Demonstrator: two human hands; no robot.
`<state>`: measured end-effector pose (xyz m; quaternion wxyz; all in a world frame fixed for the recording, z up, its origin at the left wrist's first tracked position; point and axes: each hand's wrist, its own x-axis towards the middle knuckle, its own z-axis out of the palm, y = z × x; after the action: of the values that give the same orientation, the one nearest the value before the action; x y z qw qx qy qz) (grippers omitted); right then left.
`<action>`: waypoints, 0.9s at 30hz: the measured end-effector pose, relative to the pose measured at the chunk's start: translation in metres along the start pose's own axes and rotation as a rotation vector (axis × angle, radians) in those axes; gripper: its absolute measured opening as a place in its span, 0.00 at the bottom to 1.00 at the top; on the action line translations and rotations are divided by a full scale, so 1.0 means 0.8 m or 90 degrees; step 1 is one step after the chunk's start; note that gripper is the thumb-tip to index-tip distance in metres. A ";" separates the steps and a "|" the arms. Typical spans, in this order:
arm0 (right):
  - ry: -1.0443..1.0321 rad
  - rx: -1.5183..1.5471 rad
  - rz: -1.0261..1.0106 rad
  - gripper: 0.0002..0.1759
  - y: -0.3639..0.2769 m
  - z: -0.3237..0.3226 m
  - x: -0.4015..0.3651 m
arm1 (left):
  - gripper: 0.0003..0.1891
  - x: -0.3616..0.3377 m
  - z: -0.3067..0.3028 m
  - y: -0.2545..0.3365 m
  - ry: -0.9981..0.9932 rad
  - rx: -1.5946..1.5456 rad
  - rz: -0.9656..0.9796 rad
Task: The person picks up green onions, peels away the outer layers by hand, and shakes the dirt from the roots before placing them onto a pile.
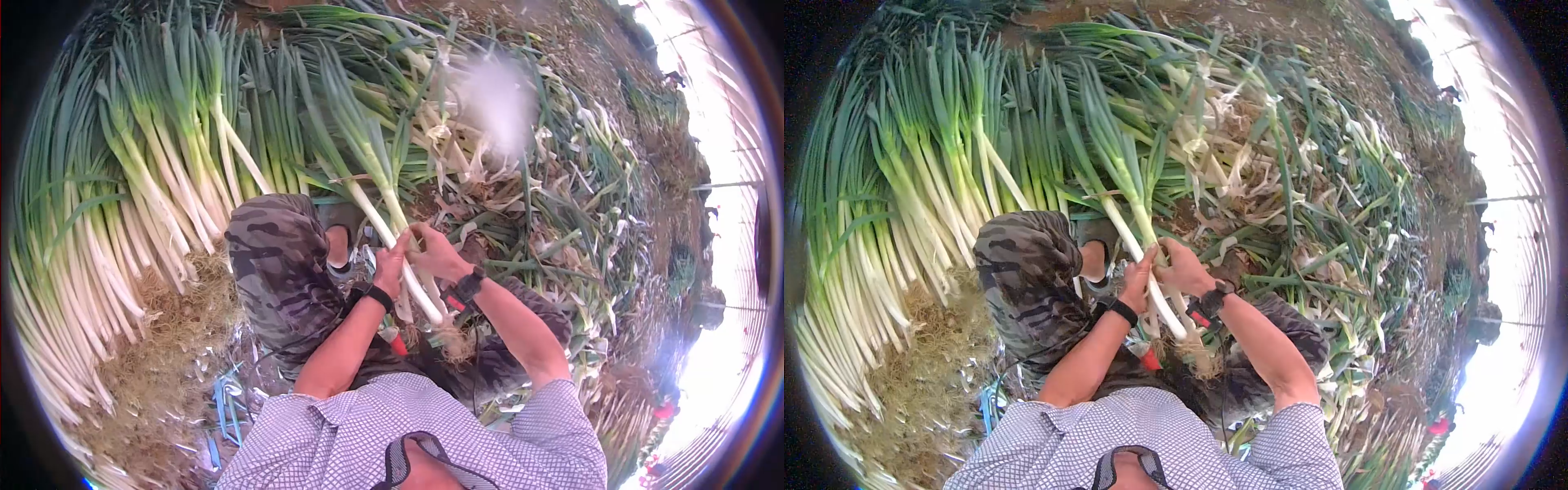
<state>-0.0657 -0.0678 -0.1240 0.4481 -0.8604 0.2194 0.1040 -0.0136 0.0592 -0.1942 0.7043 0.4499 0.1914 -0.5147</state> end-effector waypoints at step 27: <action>-0.128 0.225 0.197 0.26 -0.015 0.000 0.121 | 0.12 -0.035 -0.002 0.000 0.005 -0.127 -0.012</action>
<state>0.0253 -0.0893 -0.1522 0.5897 -0.7103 0.3178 0.2162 -0.0243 0.0758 -0.1744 0.7401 0.3777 0.2486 -0.4978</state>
